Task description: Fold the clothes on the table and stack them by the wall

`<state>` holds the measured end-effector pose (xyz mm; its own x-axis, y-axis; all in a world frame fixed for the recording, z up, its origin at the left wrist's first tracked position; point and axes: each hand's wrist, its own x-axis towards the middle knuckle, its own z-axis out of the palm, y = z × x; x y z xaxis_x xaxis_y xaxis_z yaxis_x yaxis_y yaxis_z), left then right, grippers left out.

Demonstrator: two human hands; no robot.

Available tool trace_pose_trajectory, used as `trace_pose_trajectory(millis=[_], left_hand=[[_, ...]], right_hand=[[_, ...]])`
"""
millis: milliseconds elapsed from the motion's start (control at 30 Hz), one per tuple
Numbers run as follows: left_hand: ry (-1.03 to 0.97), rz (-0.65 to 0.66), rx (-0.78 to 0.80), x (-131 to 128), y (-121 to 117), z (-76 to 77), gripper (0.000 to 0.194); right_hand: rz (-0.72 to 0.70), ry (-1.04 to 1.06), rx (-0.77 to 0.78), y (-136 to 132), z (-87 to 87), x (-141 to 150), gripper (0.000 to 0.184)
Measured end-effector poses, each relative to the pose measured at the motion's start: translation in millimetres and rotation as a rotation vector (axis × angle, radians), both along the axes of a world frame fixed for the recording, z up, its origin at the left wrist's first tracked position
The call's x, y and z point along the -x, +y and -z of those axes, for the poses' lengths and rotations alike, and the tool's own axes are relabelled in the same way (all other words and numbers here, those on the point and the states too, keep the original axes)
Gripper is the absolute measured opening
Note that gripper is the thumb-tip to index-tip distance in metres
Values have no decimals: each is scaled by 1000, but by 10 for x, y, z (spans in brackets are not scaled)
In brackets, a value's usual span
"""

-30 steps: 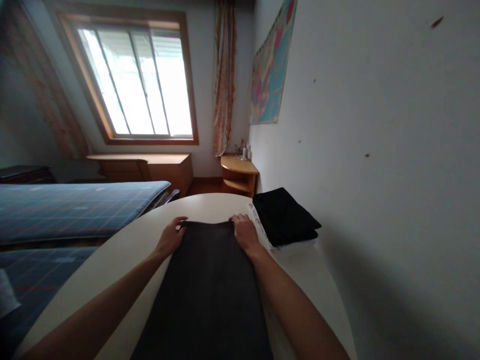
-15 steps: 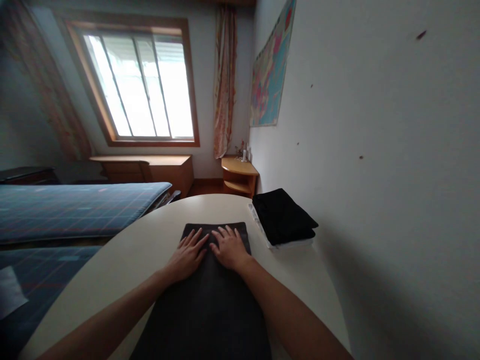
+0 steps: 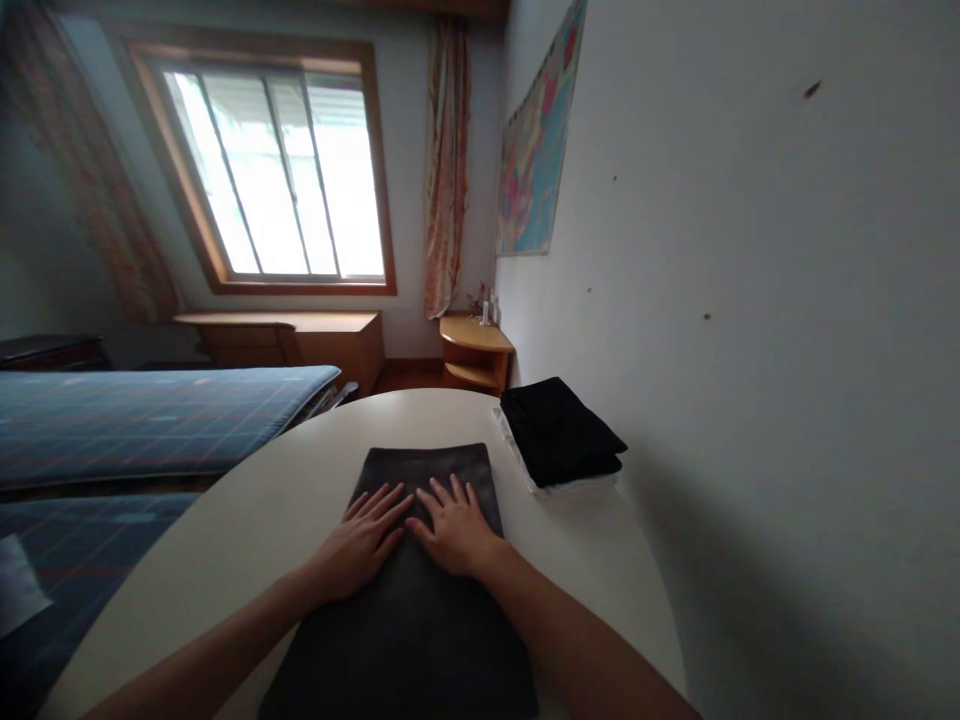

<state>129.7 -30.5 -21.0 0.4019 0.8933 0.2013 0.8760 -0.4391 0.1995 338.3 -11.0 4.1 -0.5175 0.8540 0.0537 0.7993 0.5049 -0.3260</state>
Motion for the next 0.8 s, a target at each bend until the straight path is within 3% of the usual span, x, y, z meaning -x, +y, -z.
trace_pose_trajectory(millis=[100,167,333,433,533,667,800], left_hand=[[14,-91,13,80,-149,-22,53],[4,-71,-10,112,-303,-68,51],[4,293,77,151,-876,-193,67],[56,338,116,192,-1111,-215,74],[72,348,85,243,-1181,-190,78],[128,477,18,304,-1189,-114,83],[123,514,-99,334,-1257,-66,62]], right_hand=[[0,-18,4,-190,-14,-50,65],[3,-13,4,-335,-60,-85,63],[-219,70,52,-822,-153,-178,62],[-264,64,82,-1033,-151,-268,65],[-249,31,87,-1116,-159,-388,71],[-276,17,64,-1146,-141,-571,79],[-329,-14,-70,-1187,55,-679,88]])
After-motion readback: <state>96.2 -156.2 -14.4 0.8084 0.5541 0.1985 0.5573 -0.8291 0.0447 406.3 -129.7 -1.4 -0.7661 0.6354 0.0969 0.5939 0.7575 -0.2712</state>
